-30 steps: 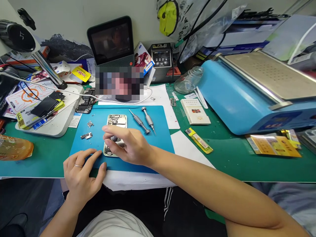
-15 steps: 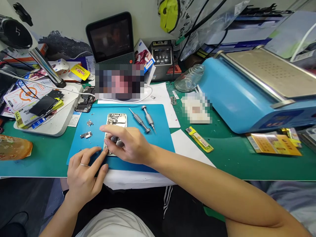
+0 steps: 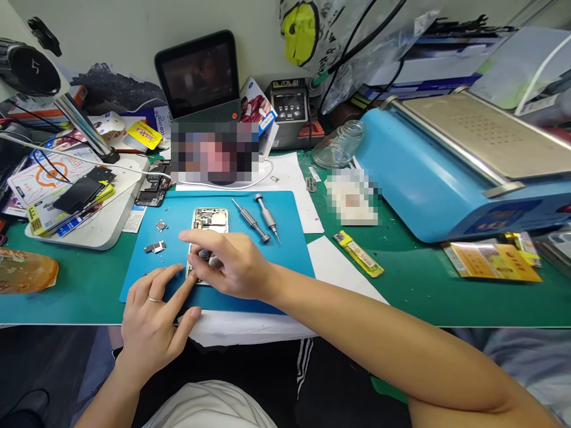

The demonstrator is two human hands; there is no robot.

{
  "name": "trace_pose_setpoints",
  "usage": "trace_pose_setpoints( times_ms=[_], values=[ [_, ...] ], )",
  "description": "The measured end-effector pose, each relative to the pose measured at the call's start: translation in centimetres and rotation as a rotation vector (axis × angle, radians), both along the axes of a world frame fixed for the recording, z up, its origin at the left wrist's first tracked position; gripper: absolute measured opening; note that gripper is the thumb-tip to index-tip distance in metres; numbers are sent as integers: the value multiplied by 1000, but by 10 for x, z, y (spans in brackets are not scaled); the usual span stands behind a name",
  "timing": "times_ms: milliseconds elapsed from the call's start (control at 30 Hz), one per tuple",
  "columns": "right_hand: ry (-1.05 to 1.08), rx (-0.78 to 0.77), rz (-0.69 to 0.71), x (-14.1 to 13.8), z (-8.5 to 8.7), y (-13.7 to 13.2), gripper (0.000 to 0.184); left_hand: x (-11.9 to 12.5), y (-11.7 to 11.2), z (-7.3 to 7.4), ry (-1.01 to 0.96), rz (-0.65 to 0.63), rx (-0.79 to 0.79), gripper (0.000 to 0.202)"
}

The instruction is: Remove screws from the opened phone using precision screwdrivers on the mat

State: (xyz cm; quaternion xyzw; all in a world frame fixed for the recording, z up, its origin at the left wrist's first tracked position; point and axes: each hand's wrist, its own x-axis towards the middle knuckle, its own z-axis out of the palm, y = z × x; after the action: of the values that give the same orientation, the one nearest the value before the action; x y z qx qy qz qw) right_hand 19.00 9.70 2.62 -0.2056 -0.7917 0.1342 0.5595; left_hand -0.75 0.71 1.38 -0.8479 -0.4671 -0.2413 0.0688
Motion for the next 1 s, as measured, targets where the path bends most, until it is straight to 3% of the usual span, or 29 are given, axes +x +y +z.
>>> trace_pose_setpoints(
  times_ms=[1000],
  values=[
    [0, 13, 10, 0, 0, 1, 38, 1, 1, 0, 12, 14, 7, 42]
  ],
)
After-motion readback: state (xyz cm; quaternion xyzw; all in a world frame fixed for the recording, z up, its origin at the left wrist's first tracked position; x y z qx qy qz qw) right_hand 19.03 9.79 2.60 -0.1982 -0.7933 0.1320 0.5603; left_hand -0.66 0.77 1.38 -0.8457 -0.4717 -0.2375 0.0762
